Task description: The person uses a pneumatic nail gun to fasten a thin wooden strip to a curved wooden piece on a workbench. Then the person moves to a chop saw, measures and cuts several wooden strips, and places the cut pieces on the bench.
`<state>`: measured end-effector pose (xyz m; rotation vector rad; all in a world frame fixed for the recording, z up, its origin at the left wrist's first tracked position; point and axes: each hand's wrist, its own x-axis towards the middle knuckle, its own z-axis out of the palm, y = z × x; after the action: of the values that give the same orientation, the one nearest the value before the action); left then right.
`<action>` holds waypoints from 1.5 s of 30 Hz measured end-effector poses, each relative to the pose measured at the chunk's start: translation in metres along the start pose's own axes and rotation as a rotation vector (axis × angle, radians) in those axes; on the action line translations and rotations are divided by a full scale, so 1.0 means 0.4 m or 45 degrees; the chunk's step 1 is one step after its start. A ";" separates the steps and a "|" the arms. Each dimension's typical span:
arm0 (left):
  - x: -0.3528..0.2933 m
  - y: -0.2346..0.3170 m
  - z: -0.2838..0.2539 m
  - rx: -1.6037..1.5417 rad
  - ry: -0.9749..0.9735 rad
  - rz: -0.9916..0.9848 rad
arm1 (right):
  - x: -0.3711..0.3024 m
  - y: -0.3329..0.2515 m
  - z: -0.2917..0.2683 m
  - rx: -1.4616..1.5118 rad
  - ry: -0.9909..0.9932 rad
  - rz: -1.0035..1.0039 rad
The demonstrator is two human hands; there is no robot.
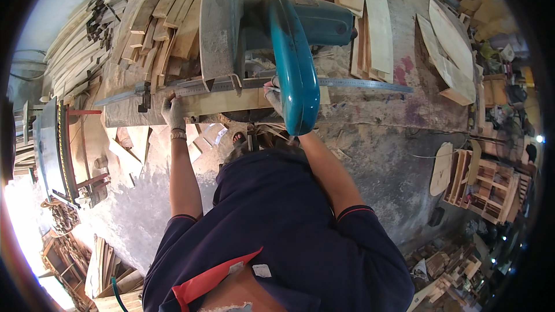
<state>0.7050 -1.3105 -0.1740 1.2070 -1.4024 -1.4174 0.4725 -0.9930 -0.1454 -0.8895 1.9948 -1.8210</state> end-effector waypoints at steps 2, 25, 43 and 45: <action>0.003 -0.002 0.001 0.040 0.029 -0.048 | -0.003 0.008 0.007 0.079 0.010 0.040; -0.007 0.011 -0.004 0.040 -0.042 -0.034 | -0.001 -0.049 0.025 -0.306 0.065 0.017; -0.113 0.134 0.043 1.294 -0.377 0.865 | -0.047 -0.037 -0.106 0.216 0.762 0.068; -0.117 0.132 0.058 1.296 -0.540 0.830 | -0.042 -0.040 -0.178 0.545 1.183 0.349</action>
<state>0.6890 -1.2637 -0.1184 0.8326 -2.6748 -0.4591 0.4467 -0.9268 -0.1222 0.4324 1.8478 -2.5870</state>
